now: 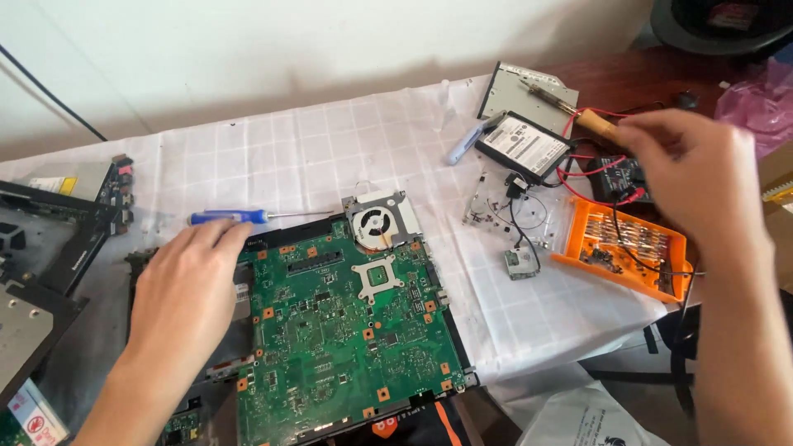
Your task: Testing a laptop motherboard using a multimeter and performing disassembly with a screwdriver.
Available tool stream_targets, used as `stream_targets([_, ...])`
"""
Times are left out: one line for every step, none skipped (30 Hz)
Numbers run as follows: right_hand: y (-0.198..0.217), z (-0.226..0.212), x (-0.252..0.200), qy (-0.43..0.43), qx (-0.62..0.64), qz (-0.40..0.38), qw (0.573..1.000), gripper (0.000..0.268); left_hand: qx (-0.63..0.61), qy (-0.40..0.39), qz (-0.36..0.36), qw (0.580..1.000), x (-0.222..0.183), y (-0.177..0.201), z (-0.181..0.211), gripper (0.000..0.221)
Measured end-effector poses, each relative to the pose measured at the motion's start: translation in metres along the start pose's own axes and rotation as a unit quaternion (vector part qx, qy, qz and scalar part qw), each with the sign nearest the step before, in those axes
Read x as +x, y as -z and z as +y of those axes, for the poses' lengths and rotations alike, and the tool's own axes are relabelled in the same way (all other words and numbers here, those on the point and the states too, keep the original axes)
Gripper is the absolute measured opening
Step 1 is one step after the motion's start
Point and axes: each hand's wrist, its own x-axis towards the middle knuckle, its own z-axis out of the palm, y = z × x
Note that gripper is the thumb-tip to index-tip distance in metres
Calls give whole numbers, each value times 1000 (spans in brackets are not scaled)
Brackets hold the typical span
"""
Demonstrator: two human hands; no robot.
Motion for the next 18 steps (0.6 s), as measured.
stream_targets([3, 9, 7, -16, -26, -22, 999, 17, -7, -9, 5, 1000, 0, 3, 1, 71])
stream_targets([1, 29, 16, -18, -27, -20, 999, 17, -7, -13, 7, 1000, -1, 10, 5, 71])
stream_targets([0, 49, 24, -21, -69, -20, 997, 17, -25, -6, 10, 1000, -2, 17, 9, 50])
stream_targets([-1, 70, 33, -23, -111, -20, 993, 18, -42, 0, 13, 999, -4, 24, 13, 34])
stream_targets([3, 66, 39, -24, -113, -18, 993, 18, -43, -2, 15, 999, -7, 28, 17, 34])
stream_targets([6, 62, 45, -55, -158, -95, 981, 26, -61, -8, 30, 998, -11, 33, 20, 33])
stream_targets([10, 58, 51, -87, -202, -170, 961, 36, -79, -13, 44, 996, -15, 36, 23, 33])
stream_targets([14, 43, 50, -88, -204, -169, 960, 36, -81, -14, 45, 996, -19, 38, 26, 33])
stream_targets([16, 28, 49, -114, -224, -263, 932, 45, -103, -10, 26, 994, -24, 40, 28, 39])
stream_targets([19, 12, 48, -141, -243, -353, 893, 58, -126, -5, 7, 992, -28, 42, 30, 45])
stream_targets([16, 29, 51, -139, -242, -354, 893, 58, -125, -4, 6, 992, -34, 42, 33, 45])
stream_targets([13, 45, 53, -93, -224, -355, 903, 68, -129, -6, 36, 991, -39, 42, 35, 41])
stream_targets([7, 58, 59, -42, -202, -355, 912, 79, -129, -3, 67, 989, -46, 43, 35, 38])
stream_targets([7, 70, 58, -35, -200, -356, 912, 79, -125, 3, 66, 990, -50, 42, 35, 38])
stream_targets([5, 80, 61, -71, -213, -402, 888, 84, -140, 5, 69, 988, -55, 41, 35, 36])
stream_targets([3, 90, 65, -108, -225, -445, 860, 93, -156, 7, 72, 985, -61, 40, 34, 34])
stream_targets([-28, 131, 68, -95, -225, -446, 861, 93, -150, 20, 74, 986, -65, 40, 33, 34])
stream_targets([-46, 172, 71, -30, -211, -439, 873, 122, -169, 17, 79, 982, -68, 40, 32, 32])
